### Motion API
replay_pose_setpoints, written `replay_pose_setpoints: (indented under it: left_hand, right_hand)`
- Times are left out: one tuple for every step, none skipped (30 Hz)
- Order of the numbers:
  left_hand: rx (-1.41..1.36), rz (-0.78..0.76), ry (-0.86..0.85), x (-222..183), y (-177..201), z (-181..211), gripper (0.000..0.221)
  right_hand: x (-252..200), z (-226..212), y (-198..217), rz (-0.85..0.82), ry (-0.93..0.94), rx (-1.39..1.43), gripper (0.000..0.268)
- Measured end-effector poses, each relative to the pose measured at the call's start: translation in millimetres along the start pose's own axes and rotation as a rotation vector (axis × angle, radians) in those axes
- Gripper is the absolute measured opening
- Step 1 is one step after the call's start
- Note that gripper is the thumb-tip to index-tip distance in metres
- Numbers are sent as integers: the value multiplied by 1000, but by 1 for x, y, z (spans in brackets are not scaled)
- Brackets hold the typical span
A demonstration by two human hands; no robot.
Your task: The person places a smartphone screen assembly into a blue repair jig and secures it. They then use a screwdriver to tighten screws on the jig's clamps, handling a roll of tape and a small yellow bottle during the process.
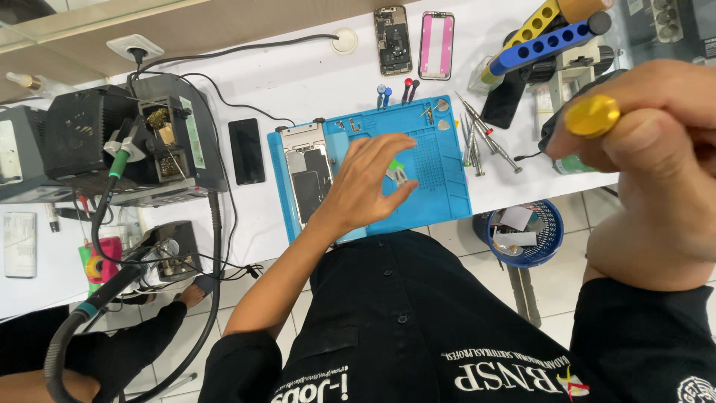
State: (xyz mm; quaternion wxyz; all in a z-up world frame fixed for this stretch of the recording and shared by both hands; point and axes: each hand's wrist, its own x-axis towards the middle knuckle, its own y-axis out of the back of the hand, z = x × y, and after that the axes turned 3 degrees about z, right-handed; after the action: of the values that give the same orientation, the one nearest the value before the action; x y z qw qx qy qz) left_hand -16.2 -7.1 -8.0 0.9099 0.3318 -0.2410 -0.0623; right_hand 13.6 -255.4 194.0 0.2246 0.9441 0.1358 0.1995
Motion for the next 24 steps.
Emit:
replay_pose_setpoints:
  left_hand:
    - [-114, -17, -18, 2, 1, 7, 45]
    - [-229, -34, -37, 3, 2, 13, 46]
    - [-230, -34, -39, 9, 11, 29, 46]
    - [-389, -23, -31, 14, 19, 44, 45]
    - [-550, -11, -18, 18, 27, 60, 44]
    - [-552, -10, -16, 20, 31, 69, 44]
    - [-590, 53, 8, 23, 34, 78, 43]
    - [-628, 117, 31, 26, 38, 86, 43]
    - [-629, 119, 33, 29, 38, 88, 43]
    - [-668, 135, 15, 32, 37, 90, 34]
    - [-708, 147, -5, 35, 37, 91, 24]
    - [-709, 145, -5, 36, 36, 91, 24]
    - [-680, 159, -66, 38, 35, 91, 13]
    - [-651, 172, -127, 41, 34, 91, 9]
    - [-654, 163, -130, 40, 31, 88, 9]
    - [-601, 179, -124, 40, 28, 86, 11]
    - [-548, 197, -118, 39, 25, 84, 14]
    - [-552, 190, -122, 37, 16, 73, 14]
    - [-493, 172, -127, 35, 7, 63, 4]
    - [-434, 155, -133, 32, -2, 53, 13]
    - [-437, 150, -136, 28, -9, 42, 13]
    - [-390, 96, -131, 24, -16, 30, 16]
    - [-344, 43, -126, 20, -22, 19, 20]
    - [-347, 38, -129, 17, -26, 10, 20]
  right_hand:
    - [5, -15, -6, -26, 7, -59, 45]
    - [11, -30, -11, -53, 14, -117, 44]
    - [18, -27, -6, -51, 14, -118, 44]
    - [26, -24, -1, -228, 100, -186, 37]
    - [33, -20, 3, -411, 181, -252, 32]
    - [29, -16, -1, -413, 179, -252, 32]
    - [27, -13, -5, -432, 174, -233, 30]
    - [25, -9, -8, -451, 168, -214, 27]
    - [23, -6, -9, -453, 168, -214, 27]
    - [21, -3, -10, -475, 158, -200, 27]
    - [19, 0, -11, -494, 145, -186, 27]
    - [17, 3, -9, -493, 144, -187, 27]
    - [15, 7, -7, -487, 127, -200, 27]
    - [13, 10, -5, -482, 111, -213, 28]
    - [13, 12, -3, -474, 105, -214, 28]
    - [12, 13, -1, -440, 98, -220, 29]
    - [12, 14, 2, -408, 92, -227, 31]
    - [10, 11, 4, -401, 87, -229, 31]
    - [8, 7, 7, -329, 74, -189, 31]
    - [6, 4, 9, -257, 60, -149, 32]
    - [4, 1, 14, -252, 57, -150, 32]
    - [2, -2, 19, -243, 15, -194, 37]
    - [1, -5, 24, -234, -28, -238, 42]
    - [-4, -4, 25, -230, -32, -240, 42]
